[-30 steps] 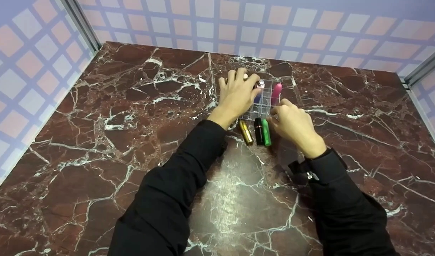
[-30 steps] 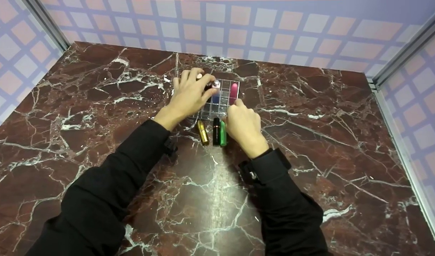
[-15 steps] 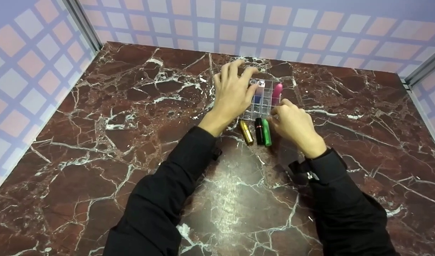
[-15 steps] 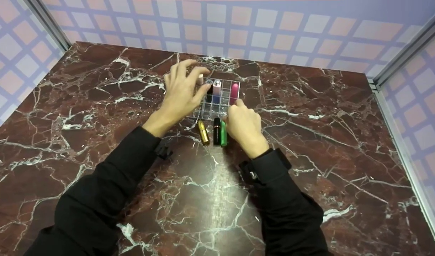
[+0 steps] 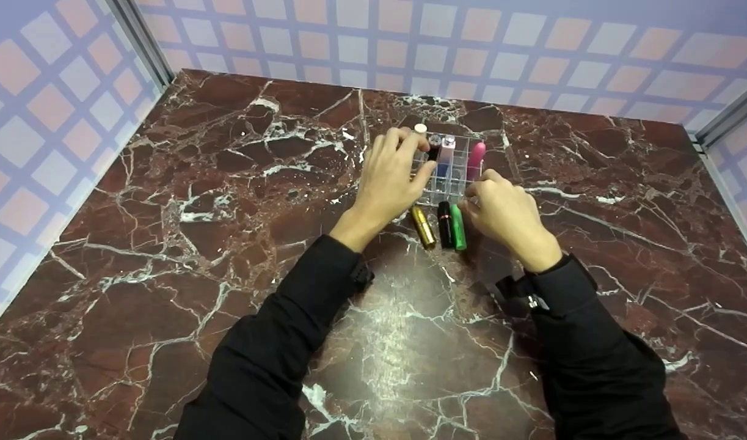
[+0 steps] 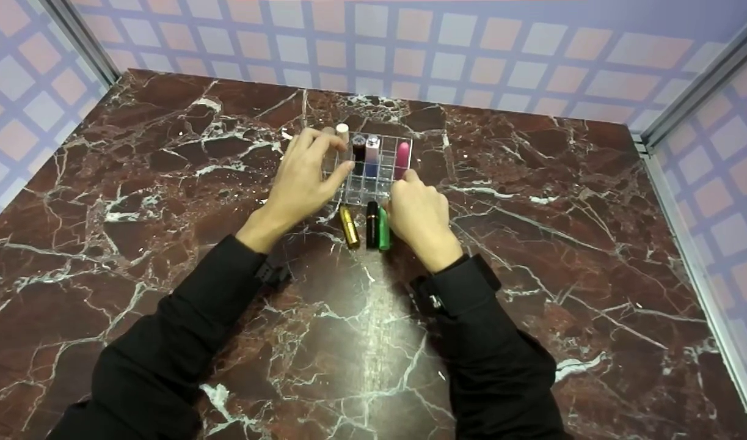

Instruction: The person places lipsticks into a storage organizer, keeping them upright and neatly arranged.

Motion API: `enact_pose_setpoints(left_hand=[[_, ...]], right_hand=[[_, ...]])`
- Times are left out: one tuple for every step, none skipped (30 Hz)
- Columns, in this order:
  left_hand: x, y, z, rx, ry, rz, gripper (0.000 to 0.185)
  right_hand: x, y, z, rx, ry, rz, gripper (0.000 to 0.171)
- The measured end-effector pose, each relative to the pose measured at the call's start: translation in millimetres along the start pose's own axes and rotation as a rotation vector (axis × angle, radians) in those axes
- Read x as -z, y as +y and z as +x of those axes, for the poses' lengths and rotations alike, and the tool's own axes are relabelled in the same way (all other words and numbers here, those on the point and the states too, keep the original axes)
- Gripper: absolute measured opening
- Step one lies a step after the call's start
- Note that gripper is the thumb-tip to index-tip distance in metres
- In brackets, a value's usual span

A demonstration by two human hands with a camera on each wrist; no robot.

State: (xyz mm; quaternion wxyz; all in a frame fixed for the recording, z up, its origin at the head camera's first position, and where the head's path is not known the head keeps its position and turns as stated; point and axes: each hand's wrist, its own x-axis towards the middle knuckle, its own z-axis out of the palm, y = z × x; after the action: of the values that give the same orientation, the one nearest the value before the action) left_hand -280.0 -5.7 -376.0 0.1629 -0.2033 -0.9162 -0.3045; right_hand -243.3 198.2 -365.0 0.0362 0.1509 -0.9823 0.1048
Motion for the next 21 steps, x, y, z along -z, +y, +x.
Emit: enact_pose_setpoints(left_hand=[[0.6, -0.2, -0.4, 0.005, -0.012, -0.008, 0.025], [1.4, -0.2, -0.9, 0.01, -0.024, -0.015, 0.025], [2.5, -0.2, -1.3, 0.015, -0.036, -0.023, 0.023], [3.6, -0.2, -1.8, 0.02, -0.048, -0.028, 0.022], [4.6, -0.2, -2.5, 0.027, -0.062, -0.032, 0.022], [5.6, 0.0, -3.0, 0.034, -0.078, -0.034, 0.022], [6.6, 0.2, -3.7, 0.043, -0.094, -0.034, 0.022], [7.2, 0.3, -4.3, 0.053, -0.111, -0.029, 0.022], [7.5, 0.3, -5.0, 0.065, -0.128, -0.023, 0.023], [7.5, 0.1, -5.5, 0.077, -0.144, -0.016, 0.024], [7.3, -0.1, -6.1, 0.089, -0.162, -0.009, 0.025], [6.8, -0.4, -6.6, 0.1, -0.177, 0.0, 0.026], [6.6, -1.0, -7.1, 0.112, -0.19, 0.008, 0.028], [6.3, -1.5, -7.5, 0.123, -0.202, 0.016, 0.031], [6.0, -2.0, -8.0, 0.134, -0.215, 0.022, 0.034], [5.6, -2.6, -8.3, 0.145, -0.23, 0.028, 0.038], [5.4, -2.9, -8.7, 0.154, -0.244, 0.038, 0.042], [5.2, -3.2, -8.9, 0.162, -0.259, 0.048, 0.046], [5.3, -3.5, -9.1, 0.171, -0.275, 0.057, 0.049], [5.4, -3.6, -9.2, 0.18, -0.291, 0.068, 0.051], [5.7, -3.7, -9.2, 0.188, -0.305, 0.081, 0.052]], right_hand=[[0.3, 0.0, -0.2, 0.002, 0.0, -0.002, 0.023], [0.6, -0.1, -0.5, 0.004, 0.0, -0.003, 0.023], [1.0, -0.2, -0.7, 0.005, 0.0, -0.003, 0.023], [1.5, -0.3, -1.0, 0.007, -0.001, -0.001, 0.023], [2.0, -0.6, -1.2, 0.008, -0.001, 0.002, 0.024], [2.7, -1.1, -1.4, 0.008, -0.002, 0.006, 0.024], [3.4, -1.5, -1.4, 0.009, 0.0, 0.01, 0.024], [4.0, -2.1, -1.6, 0.01, 0.002, 0.015, 0.025], [4.8, -2.8, -1.9, 0.012, 0.004, 0.021, 0.025], [5.4, -3.6, -2.2, 0.013, 0.006, 0.026, 0.026], [5.9, -4.4, -2.6, 0.013, 0.007, 0.03, 0.027], [6.4, -5.2, -3.0, 0.013, 0.007, 0.035, 0.029], [6.9, -6.0, -3.2, 0.014, 0.005, 0.04, 0.03], [7.4, -6.7, -3.4, 0.014, -0.001, 0.044, 0.031], [7.8, -7.6, -3.9, 0.012, -0.008, 0.048, 0.032], [8.2, -8.4, -4.2, 0.009, -0.015, 0.05, 0.032], [8.6, -9.1, -4.6, 0.005, -0.023, 0.052, 0.033], [9.1, -9.9, -4.9, 0.003, -0.028, 0.053, 0.033], [9.3, -10.6, -5.0, 0.004, -0.032, 0.054, 0.032], [9.4, -11.6, -5.0, 0.005, -0.034, 0.053, 0.032], [9.7, -12.9, -5.0, 0.009, -0.037, 0.055, 0.031]])
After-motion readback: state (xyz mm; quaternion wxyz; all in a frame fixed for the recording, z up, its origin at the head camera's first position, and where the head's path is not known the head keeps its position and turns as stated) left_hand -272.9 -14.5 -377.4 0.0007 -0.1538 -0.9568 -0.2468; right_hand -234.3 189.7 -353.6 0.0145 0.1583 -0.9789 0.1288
